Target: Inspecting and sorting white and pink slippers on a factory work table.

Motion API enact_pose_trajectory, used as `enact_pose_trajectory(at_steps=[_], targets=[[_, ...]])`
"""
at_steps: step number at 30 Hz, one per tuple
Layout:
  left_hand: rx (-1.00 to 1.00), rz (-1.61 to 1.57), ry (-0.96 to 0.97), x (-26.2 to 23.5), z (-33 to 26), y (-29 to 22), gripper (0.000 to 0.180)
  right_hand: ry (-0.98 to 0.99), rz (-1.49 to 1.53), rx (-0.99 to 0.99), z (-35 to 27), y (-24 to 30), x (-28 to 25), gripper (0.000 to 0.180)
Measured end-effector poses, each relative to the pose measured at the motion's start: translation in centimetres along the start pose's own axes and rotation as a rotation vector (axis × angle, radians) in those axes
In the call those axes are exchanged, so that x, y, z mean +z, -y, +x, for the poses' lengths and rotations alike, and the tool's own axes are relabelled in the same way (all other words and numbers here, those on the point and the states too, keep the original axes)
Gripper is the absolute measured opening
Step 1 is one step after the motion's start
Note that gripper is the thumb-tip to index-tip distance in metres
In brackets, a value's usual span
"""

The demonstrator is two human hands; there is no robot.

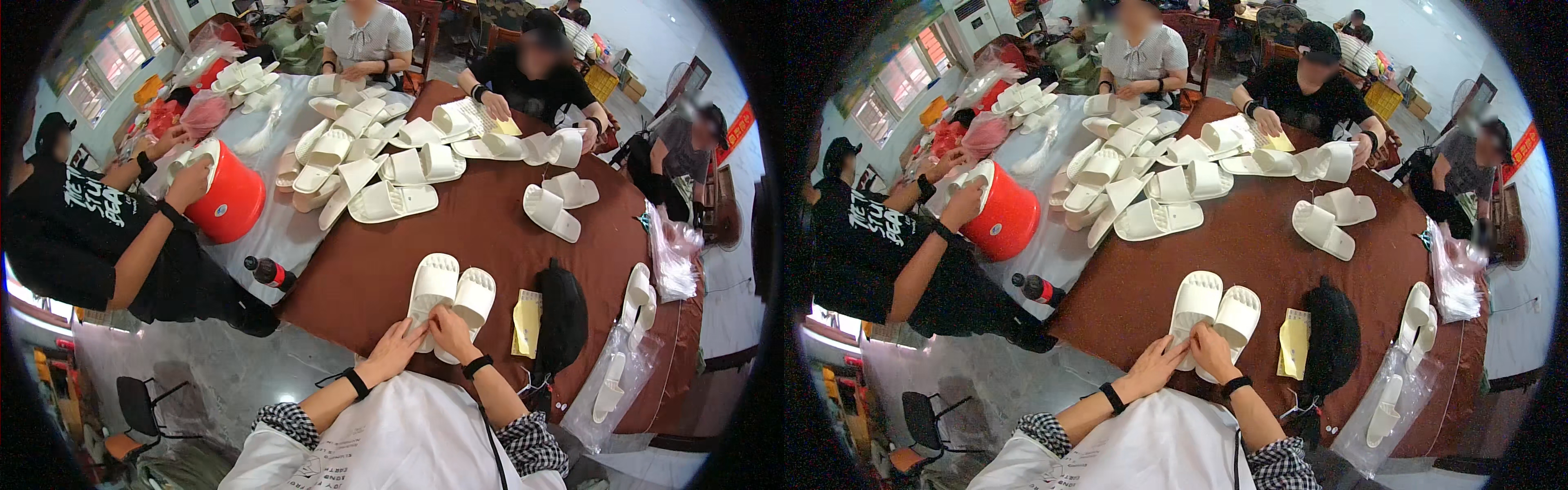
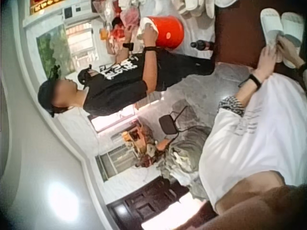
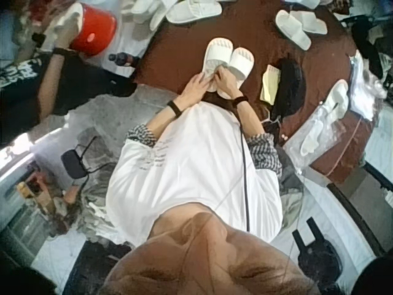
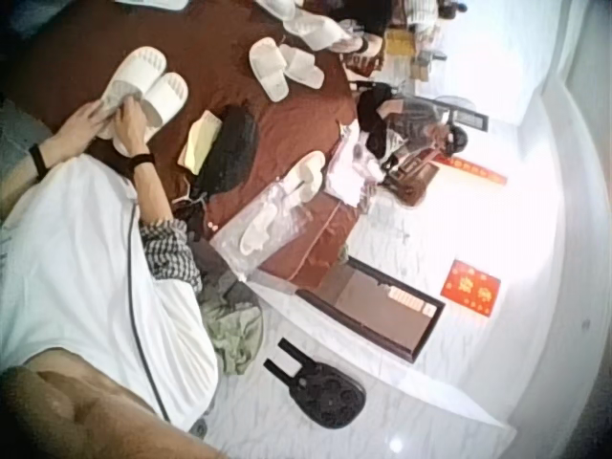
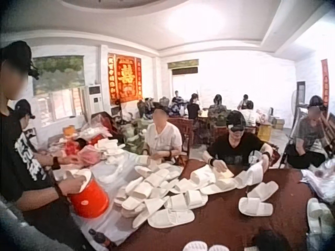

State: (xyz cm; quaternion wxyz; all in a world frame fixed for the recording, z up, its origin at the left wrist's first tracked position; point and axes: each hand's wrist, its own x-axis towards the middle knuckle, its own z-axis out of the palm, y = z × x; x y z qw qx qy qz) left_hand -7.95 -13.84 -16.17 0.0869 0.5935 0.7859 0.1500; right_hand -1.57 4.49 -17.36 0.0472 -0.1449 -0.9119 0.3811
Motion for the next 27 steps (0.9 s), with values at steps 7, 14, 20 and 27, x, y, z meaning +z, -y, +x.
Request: enact_pose_trajectory(at_steps=[7,14,20,27], targets=[[-0.020,0.006,0.010,-0.3,0.0,-0.4,0.058,0.025,0.028,0.010,0.0,0.1,-0.3,0.013],[-0.018,0.052,-0.011,0.2,-0.1,-0.4,0.055,0.064,0.032,-0.006,0.0,0.3,-0.8,0.014],[-0.026,-0.003,-0.025,0.0,-0.2,-0.5,0.057,0.019,-0.016,-0.027,-0.2,-0.1,-0.1,0.015],[-0.008,-0.055,-0.063,0.9,-0.4,0.0,0.063,0.036,0.032,-0.053,-0.1,0.1,-0.4,0.015]])
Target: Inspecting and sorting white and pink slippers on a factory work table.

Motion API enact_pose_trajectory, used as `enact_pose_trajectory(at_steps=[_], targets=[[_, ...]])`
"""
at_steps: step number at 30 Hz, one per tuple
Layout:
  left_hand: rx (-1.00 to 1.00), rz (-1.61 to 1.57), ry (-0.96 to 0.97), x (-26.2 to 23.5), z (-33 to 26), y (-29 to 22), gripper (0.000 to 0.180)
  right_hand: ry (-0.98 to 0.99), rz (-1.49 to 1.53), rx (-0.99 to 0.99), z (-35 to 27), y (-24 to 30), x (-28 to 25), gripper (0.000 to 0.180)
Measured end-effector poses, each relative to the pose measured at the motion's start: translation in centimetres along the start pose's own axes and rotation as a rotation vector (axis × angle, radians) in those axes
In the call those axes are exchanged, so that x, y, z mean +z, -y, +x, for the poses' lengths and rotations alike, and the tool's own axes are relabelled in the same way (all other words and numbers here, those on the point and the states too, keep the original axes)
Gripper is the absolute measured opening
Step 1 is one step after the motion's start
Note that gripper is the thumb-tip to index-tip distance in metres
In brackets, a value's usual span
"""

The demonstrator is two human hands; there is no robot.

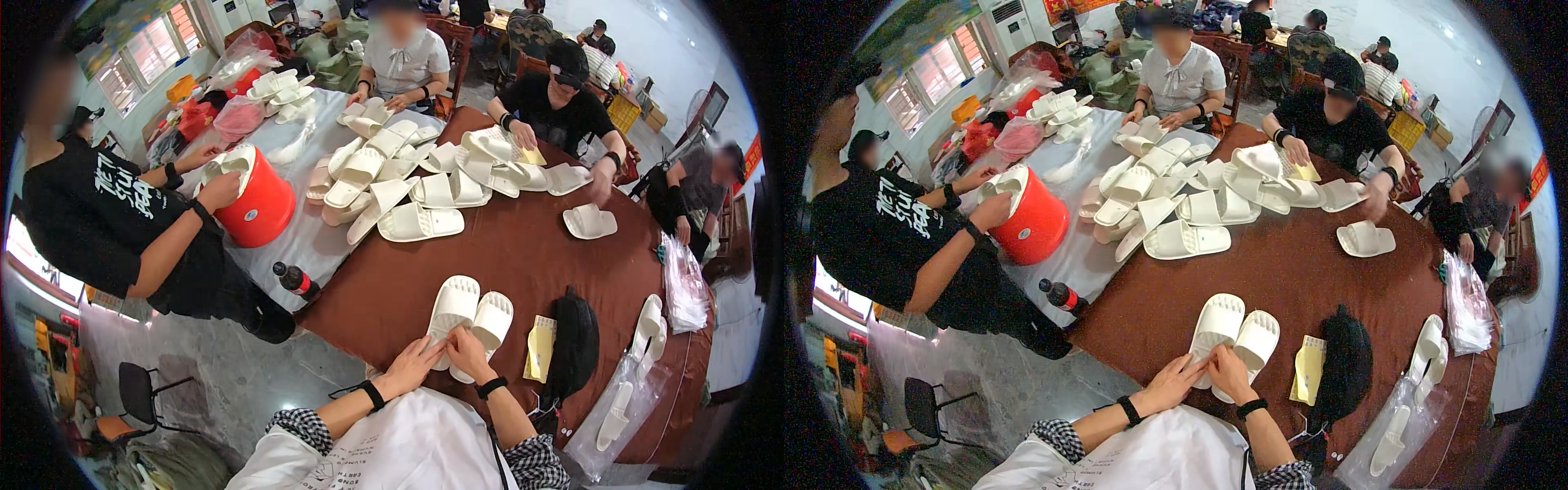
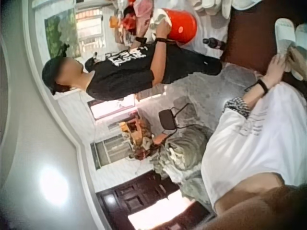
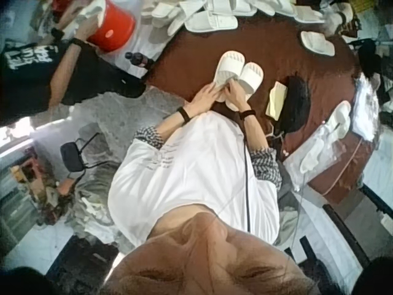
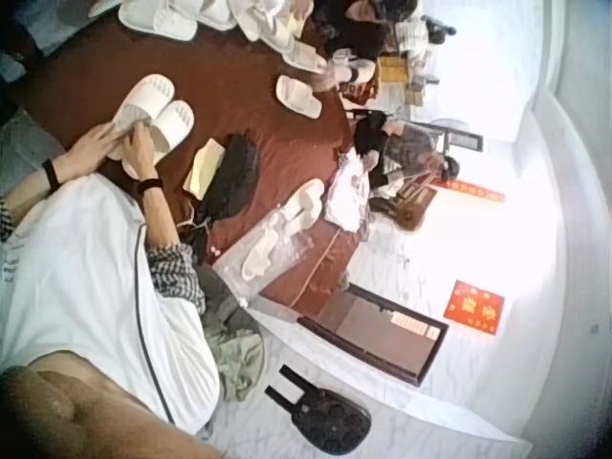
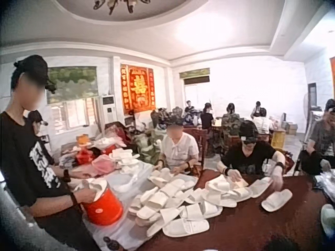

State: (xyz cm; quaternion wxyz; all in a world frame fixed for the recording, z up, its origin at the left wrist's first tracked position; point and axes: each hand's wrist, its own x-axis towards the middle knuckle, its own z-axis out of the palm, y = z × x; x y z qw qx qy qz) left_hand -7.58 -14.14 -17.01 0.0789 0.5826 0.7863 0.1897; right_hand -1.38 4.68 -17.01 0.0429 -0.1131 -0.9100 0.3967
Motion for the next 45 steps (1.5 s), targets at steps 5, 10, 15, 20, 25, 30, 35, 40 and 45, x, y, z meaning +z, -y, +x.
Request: enact_pose_trajectory(at_steps=[5,10,15,20,25,30,35,40,45], targets=[[0.017,-0.017,-0.008,-0.8,0.2,-0.3,0.058,0.001,-0.037,0.059,0.1,0.1,-0.1,0.016],[0.016,-0.003,-0.016,-0.3,0.1,-0.1,0.057,-0.008,-0.020,0.040,0.1,0.1,0.0,0.016],[-0.021,-0.020,0.002,-0.3,0.1,-0.6,0.058,0.004,0.017,0.043,-0.2,0.1,-0.1,0.016],[-0.026,0.085,0.065,-0.4,0.1,-0.4,0.056,-0.058,0.011,-0.021,0.0,-0.5,0.5,0.016],[-0.006,0.032,0.013,-0.2,0.1,-0.1,0.054,-0.059,-0.018,0.023,-0.1,-0.7,0.7,0.014],[-0.019,-0.090,-0.121,4.6,-0.3,1.1,0.043,-0.045,-0.080,-0.049,-0.6,-1.9,0.9,0.014],[0.008,0.040,-0.164,7.5,0.1,0.6,0.044,-0.101,-0.171,-0.107,-1.6,-4.1,1.2,0.012],[0.060,-0.035,-0.226,6.6,0.0,1.1,0.040,0.053,-0.187,-0.022,-1.1,1.1,-1.0,0.022],[0.139,0.037,-0.235,3.2,-0.4,1.3,0.039,0.093,-0.264,0.022,-1.2,2.0,-1.1,0.023]])
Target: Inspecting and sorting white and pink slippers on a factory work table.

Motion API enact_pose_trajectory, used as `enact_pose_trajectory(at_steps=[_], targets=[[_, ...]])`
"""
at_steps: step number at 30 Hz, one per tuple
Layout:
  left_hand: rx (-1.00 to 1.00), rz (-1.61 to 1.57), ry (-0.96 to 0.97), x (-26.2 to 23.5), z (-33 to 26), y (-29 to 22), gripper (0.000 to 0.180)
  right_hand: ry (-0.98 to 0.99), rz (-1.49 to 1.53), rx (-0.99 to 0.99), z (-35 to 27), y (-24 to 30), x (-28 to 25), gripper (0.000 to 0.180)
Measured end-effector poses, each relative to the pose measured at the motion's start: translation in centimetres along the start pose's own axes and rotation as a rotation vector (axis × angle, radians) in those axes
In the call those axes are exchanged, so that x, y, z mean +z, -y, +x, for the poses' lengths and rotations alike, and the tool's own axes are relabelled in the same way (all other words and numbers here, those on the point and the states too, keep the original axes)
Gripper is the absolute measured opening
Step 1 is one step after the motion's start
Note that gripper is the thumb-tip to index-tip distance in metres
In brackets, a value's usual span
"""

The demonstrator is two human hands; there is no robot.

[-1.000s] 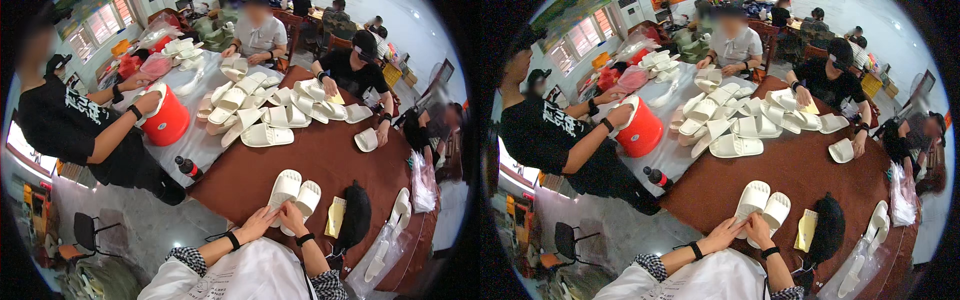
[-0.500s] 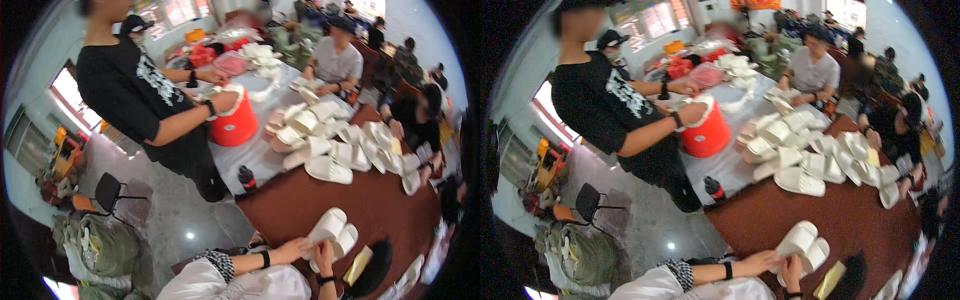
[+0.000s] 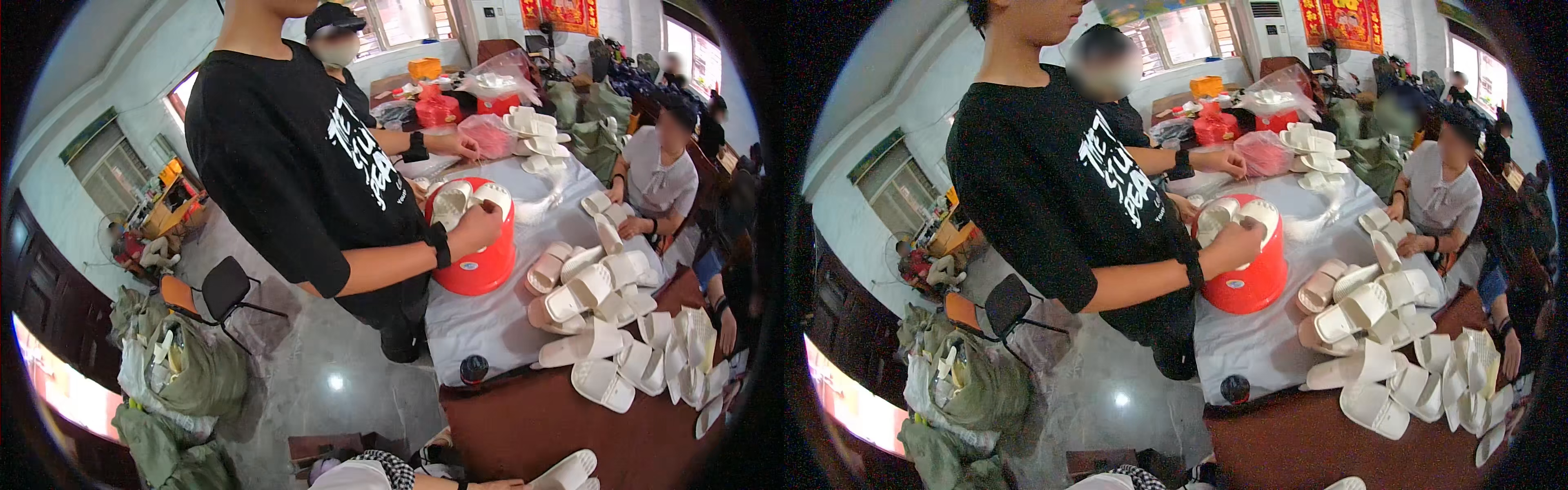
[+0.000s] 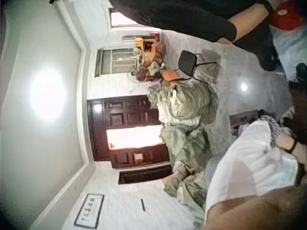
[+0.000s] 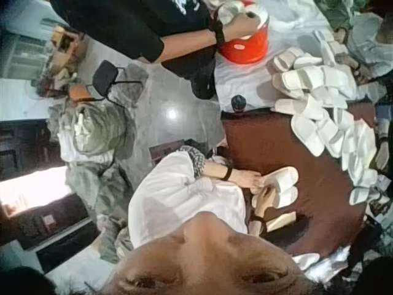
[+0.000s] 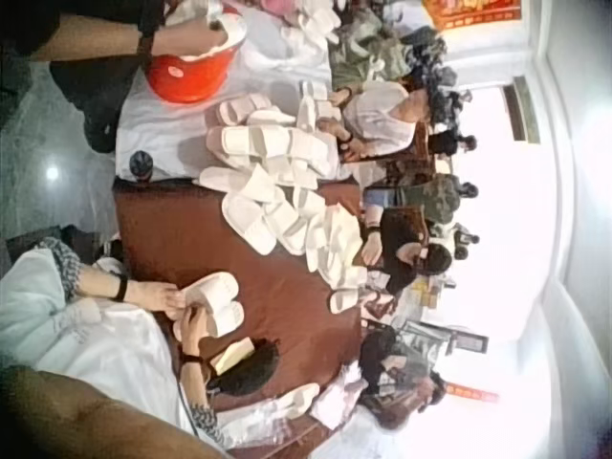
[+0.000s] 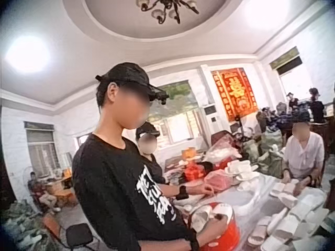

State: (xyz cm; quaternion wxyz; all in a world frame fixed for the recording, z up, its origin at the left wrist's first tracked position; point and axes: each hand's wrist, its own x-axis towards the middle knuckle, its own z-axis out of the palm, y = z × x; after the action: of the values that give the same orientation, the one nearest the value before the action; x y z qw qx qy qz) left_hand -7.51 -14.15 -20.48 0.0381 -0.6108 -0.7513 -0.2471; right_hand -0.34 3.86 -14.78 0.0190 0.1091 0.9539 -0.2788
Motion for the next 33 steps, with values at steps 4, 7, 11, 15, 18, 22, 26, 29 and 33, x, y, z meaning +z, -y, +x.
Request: enact_pose_trajectory(at_steps=[4,7,11,15,18,22,26,29,33], targets=[[0.087,-0.170,0.064,-1.6,0.7,0.9,0.038,0.054,-0.004,0.035,0.6,1.6,-1.5,0.025],[0.106,-0.145,-0.081,0.8,0.5,1.1,0.033,0.130,0.017,0.104,-0.2,0.3,-2.0,0.025],[0.063,-0.160,-0.064,1.8,0.2,1.1,0.036,0.167,0.015,0.058,-1.6,-9.4,5.1,0.026],[0.087,-0.113,-0.005,0.0,0.5,1.7,0.039,0.161,0.004,-0.035,-1.9,-11.3,5.7,0.027],[0.116,-0.125,-0.019,-0.2,0.7,1.7,0.040,0.290,-0.071,0.022,-2.2,-10.2,4.2,0.024],[0.106,-0.200,0.066,-0.9,1.0,2.1,0.039,0.175,0.020,0.010,-0.4,-3.5,0.1,0.021],[0.014,-0.971,0.000,5.4,-0.7,1.0,0.040,0.176,0.040,-0.015,1.8,3.4,-5.5,0.023],[-0.050,-1.512,-0.041,7.7,-1.8,1.3,0.040,0.168,0.037,-0.002,1.8,2.6,-3.9,0.023],[0.179,-0.084,0.099,1.6,0.4,1.9,0.040,0.138,0.034,0.022,1.4,2.2,-3.7,0.023]])
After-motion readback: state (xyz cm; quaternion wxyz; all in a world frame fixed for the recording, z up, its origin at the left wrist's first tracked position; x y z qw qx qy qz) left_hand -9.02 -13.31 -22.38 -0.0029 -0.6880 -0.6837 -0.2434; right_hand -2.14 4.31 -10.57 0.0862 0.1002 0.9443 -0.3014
